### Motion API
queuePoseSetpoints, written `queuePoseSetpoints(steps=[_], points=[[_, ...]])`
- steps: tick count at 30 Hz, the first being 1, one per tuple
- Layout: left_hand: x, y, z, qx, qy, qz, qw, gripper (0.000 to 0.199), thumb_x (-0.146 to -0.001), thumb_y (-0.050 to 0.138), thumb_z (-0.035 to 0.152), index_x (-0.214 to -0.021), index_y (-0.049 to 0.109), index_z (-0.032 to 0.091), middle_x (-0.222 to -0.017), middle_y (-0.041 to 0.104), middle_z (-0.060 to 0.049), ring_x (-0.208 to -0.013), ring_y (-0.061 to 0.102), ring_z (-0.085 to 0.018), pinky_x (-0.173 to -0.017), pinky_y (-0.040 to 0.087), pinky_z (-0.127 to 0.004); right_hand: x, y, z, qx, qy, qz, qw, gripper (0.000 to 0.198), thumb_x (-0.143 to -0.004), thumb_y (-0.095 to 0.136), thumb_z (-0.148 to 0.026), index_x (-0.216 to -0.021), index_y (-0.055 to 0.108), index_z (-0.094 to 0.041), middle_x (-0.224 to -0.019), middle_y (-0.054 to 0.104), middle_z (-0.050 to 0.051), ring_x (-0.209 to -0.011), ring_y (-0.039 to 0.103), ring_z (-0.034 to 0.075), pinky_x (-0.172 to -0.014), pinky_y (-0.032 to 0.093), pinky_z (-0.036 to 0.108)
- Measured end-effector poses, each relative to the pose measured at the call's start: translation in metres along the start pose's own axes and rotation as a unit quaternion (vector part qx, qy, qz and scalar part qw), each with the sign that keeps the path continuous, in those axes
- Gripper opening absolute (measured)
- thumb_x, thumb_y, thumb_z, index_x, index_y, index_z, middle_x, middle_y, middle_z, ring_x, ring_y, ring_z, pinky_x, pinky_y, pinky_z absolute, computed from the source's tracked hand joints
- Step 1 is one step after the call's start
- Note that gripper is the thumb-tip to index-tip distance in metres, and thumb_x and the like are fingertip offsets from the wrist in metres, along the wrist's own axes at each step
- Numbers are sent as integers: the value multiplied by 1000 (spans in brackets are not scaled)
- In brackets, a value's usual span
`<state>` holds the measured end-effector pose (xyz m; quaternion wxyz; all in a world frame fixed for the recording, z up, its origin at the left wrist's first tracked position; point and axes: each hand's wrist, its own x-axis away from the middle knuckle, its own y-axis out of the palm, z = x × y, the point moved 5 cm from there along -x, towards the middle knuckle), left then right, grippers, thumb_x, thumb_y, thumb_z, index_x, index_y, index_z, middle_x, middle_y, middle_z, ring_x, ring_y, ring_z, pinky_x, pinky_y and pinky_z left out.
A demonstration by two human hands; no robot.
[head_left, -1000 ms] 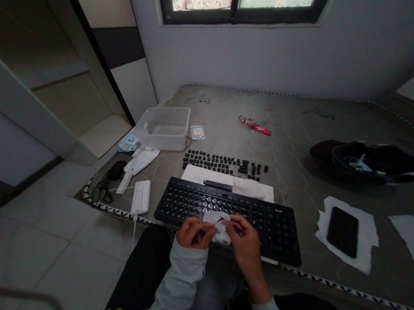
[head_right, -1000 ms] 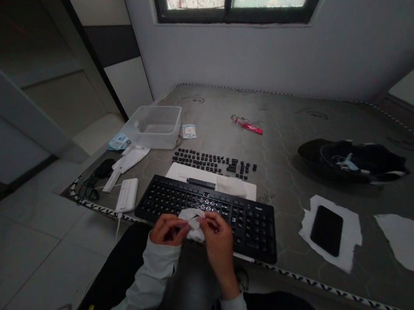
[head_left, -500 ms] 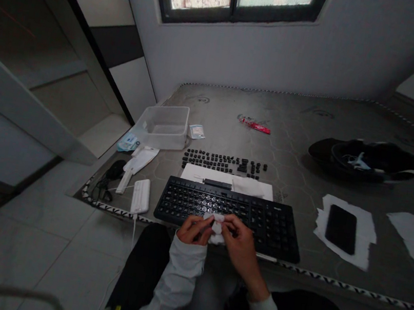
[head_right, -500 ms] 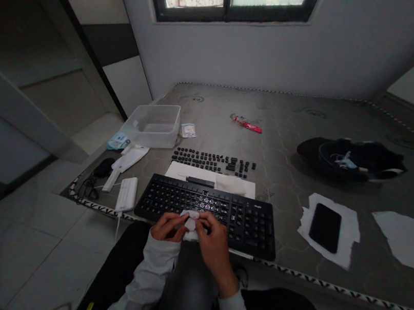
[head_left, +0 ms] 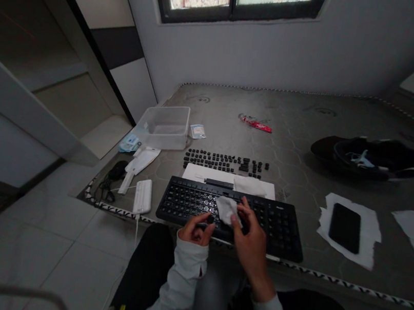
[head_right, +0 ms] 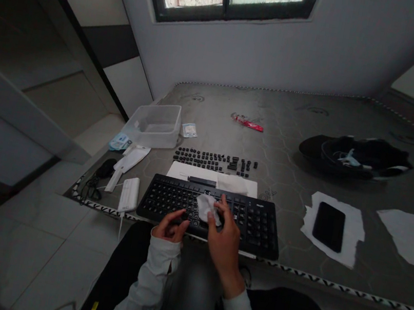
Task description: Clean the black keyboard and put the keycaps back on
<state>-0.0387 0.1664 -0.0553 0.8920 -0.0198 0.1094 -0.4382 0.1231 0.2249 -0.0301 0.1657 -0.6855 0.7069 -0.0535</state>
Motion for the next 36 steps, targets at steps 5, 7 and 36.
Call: queuePoseSetpoints(steps=[5,7,36], points=[[4,4,-4,-33,-30,-48,998,31,-74,72,39,-99,73,19,-79,75,-4,-33,48,-2,-33,36,-14,3,-13,-16,64,-96,100,988,25,-85,58,-32,-107,58,-21,-134,50,15,-125,47,27,-101,41,48],[4,5,-3,-53,-15,-70,996,29,-75,72,37,-99,73,20,-78,76,-4,-33,51,-3,-32,36,-14,5,-15,-20,77,-116,100,985,18,-86,58,-31,-101,60,-21,-122,55,12,-116,52,26,-97,43,45],[22,32,18,-104,297,-103,943,11,-84,64,23,-87,75,23,-87,66,-2,-43,49,-2,-40,46,-16,-29,-119,25,81,104,-14,991,25,-70,72,-46,-82,77,-24,-82,76,4,-74,66,21,-70,49,33]])
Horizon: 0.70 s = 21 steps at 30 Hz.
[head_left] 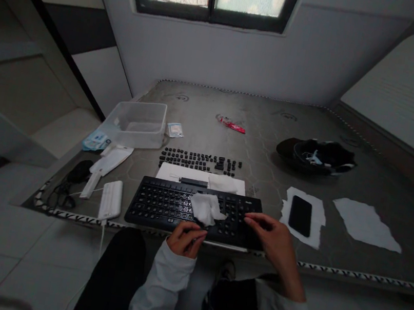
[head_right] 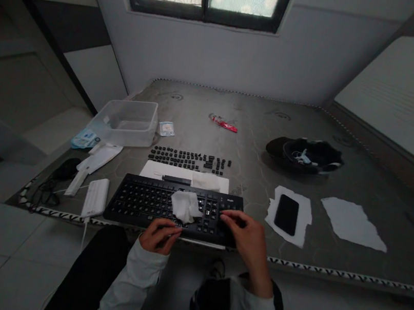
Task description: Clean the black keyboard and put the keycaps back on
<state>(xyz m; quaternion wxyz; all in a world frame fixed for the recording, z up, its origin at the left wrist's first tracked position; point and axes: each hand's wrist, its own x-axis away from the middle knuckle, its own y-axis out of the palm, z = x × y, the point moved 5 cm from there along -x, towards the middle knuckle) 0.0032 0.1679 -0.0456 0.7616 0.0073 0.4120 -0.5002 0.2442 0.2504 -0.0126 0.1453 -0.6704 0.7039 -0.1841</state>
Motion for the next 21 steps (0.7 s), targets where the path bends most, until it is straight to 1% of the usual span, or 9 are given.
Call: queuePoseSetpoints(steps=[2,4,7,10,13,15,16,21], points=[[2,4,-1,-4,-5,-11,1000,13,-85,62,24,-86,75,23,-87,66,-3,-44,49,-3,-41,46,-17,-3,-15,10,30,-10,25,999,26,-69,72,-47,-80,77,-24,-85,75,5,-74,65,21,-71,48,34],[4,6,-2,-4,-10,-20,1000,13,-85,62,24,-87,75,23,-88,66,-3,-44,49,-3,-42,46,-18,-4,-19,14,60,-43,34,997,26,-69,72,-48,-78,78,-25,-89,73,5,-76,64,21,-72,48,34],[5,8,-3,1,-20,-29,999,12,-85,62,23,-87,74,23,-88,66,-3,-45,49,-4,-43,46,-18,-4,-13,16,94,-73,27,993,24,-70,70,-48,-76,78,-27,-91,68,5,-80,63,20,-74,48,33],[5,8,-2,-1,-19,-26,999,13,-85,62,21,-89,74,23,-85,66,-2,-47,53,-5,-42,45,-17,-5,-2,18,106,-89,-1,990,20,-73,68,-44,-76,78,-28,-89,66,5,-81,63,20,-74,48,33],[4,7,0,-5,-9,-15,1000,13,-85,62,21,-89,74,23,-84,67,-3,-61,63,-10,-48,50,-18,-7,5,22,124,-98,-14,987,14,-74,68,-39,-75,79,-29,-86,64,5,-81,63,21,-75,47,35],[5,7,1,-11,-6,-13,1000,13,-85,62,21,-89,74,23,-83,67,-4,-70,67,-12,-51,52,-19,-8,7,25,138,-95,-16,986,12,-73,69,-36,-76,79,-29,-85,64,4,-81,63,22,-76,47,36],[5,7,1,-14,-4,-14,1000,13,-85,62,21,-89,74,23,-83,67,-4,-71,67,-13,-52,52,-19,-9,7,27,142,-92,-18,985,12,-73,69,-36,-76,79,-29,-85,64,4,-81,63,22,-77,47,37],[4,7,2,-6,8,-17,1000,13,-84,62,19,-90,74,23,-83,67,-4,-60,63,-9,-48,50,-18,-9,10,30,140,-82,-42,986,15,-76,67,-35,-78,78,-26,-84,67,5,-81,64,22,-78,47,37]])
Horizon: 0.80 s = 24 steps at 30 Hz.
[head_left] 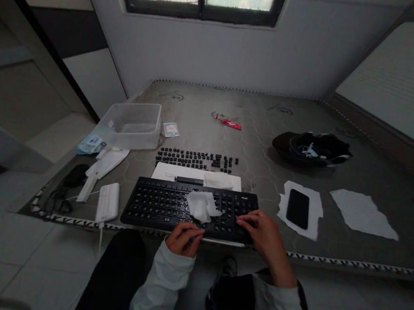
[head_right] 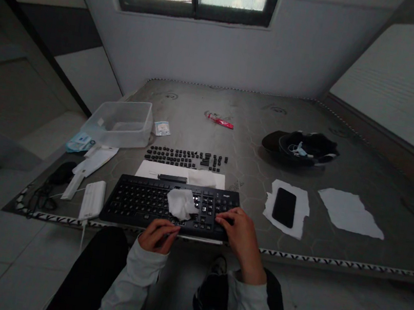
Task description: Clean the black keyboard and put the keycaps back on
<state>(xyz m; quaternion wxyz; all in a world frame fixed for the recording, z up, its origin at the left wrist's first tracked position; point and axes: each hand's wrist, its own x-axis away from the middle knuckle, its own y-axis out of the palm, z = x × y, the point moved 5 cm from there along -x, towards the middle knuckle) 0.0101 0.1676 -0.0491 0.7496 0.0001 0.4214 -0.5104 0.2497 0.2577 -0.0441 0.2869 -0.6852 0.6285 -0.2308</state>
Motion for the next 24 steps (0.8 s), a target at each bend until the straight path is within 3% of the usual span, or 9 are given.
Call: queuePoseSetpoints(steps=[4,12,20,24], points=[[0,-1,-2,0,-17,-5,1000,13,-85,62,21,-88,74,23,-82,67,-3,-50,57,-6,-42,46,-16,-1,1,-2,-3,6,-11,1000,17,-77,65,-37,-79,78,-25,-83,69,5,-80,64,22,-77,47,36],[-2,-3,-1,1,14,12,1000,14,-86,61,19,-89,74,22,-83,67,-4,-71,67,-12,-61,56,-21,-6,1,-3,10,30,-34,999,14,-74,65,-32,-76,77,-25,-80,70,5,-79,64,22,-75,45,34],[0,-2,-5,4,6,7,1000,14,-84,63,18,-90,74,22,-83,67,-3,-67,67,-11,-53,54,-18,-8,2,-2,24,50,-51,997,15,-73,65,-33,-76,75,-23,-76,66,4,-76,61,21,-72,43,32],[1,-2,-10,-4,-1,7,1000,14,-83,64,17,-90,74,23,-84,67,-2,-70,67,-12,-58,56,-20,-7,2,0,23,47,-41,998,15,-73,64,-35,-74,74,-23,-77,64,3,-75,60,20,-72,43,31]])
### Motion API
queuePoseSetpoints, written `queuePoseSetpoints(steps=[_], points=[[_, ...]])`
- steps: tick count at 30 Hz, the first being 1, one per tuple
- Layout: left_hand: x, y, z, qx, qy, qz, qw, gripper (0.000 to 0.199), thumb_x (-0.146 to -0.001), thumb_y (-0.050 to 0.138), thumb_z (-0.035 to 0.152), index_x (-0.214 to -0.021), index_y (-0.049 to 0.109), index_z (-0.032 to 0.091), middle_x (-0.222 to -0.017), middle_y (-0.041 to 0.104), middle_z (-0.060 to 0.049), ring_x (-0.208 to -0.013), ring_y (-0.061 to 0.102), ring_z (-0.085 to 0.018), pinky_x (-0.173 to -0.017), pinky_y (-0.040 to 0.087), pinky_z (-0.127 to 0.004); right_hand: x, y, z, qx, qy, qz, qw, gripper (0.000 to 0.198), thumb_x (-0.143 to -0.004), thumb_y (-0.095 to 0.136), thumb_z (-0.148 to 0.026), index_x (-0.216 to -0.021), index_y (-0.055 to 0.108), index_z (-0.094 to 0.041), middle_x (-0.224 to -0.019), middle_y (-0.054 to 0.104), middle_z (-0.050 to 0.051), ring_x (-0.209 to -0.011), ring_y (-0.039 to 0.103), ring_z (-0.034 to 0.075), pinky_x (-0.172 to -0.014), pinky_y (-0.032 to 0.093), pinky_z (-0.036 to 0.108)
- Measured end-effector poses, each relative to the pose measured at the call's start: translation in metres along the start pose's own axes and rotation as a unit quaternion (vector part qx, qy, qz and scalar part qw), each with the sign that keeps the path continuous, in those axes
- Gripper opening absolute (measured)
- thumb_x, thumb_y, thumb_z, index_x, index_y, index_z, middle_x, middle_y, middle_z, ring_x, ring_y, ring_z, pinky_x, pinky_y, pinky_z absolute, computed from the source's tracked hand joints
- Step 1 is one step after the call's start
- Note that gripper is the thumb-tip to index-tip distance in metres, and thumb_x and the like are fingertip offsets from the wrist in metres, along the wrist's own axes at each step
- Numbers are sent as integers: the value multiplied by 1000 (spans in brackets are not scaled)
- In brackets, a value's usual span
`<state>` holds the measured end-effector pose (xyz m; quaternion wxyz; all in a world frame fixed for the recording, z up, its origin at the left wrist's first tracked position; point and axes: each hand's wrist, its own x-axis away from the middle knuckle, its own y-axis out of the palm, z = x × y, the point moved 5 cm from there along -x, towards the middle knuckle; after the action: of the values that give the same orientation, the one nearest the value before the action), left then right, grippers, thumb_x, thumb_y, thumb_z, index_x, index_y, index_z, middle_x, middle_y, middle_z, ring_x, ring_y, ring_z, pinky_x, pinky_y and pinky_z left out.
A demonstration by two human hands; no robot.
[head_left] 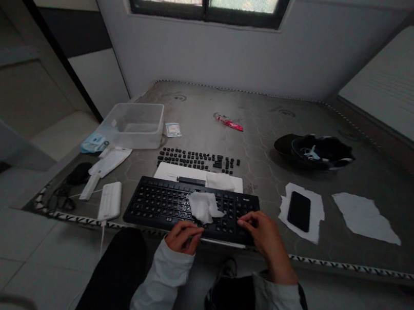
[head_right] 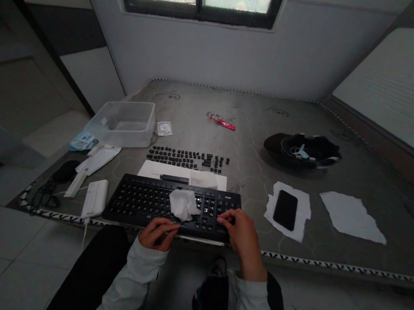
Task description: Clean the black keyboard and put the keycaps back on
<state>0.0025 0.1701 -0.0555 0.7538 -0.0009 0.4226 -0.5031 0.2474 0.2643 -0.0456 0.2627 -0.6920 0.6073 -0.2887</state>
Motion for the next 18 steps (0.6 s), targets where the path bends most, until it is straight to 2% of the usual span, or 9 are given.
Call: queuePoseSetpoints(steps=[3,8,13,18], points=[[-1,0,-1,4,1,6,1000,14,-83,63,16,-90,74,22,-83,67,-3,-71,67,-12,-62,57,-21,0,1,2,-7,-2,2,1000,15,-73,63,-35,-71,71,-22,-77,64,3,-75,60,20,-72,43,31],[-2,-1,1,6,8,10,1000,14,-83,63,16,-89,74,22,-82,66,-3,-69,66,-12,-56,55,-19,3,3,1,-2,-15,3,1000,14,-74,61,-34,-70,67,-22,-77,63,3,-75,60,20,-71,43,31],[0,0,3,2,8,-12,1000,15,-83,62,15,-91,73,22,-84,65,-3,-67,66,-11,-52,54,-18,5,4,1,-17,-40,10,999,14,-76,59,-34,-67,63,-23,-77,64,2,-77,60,20,-72,43,30],[0,0,8,5,46,-6,999,18,-83,61,12,-94,72,22,-85,65,-4,-75,67,-13,-66,58,-23,5,5,3,-29,-37,12,999,15,-76,59,-34,-67,62,-24,-77,63,2,-76,60,19,-72,44,30]])
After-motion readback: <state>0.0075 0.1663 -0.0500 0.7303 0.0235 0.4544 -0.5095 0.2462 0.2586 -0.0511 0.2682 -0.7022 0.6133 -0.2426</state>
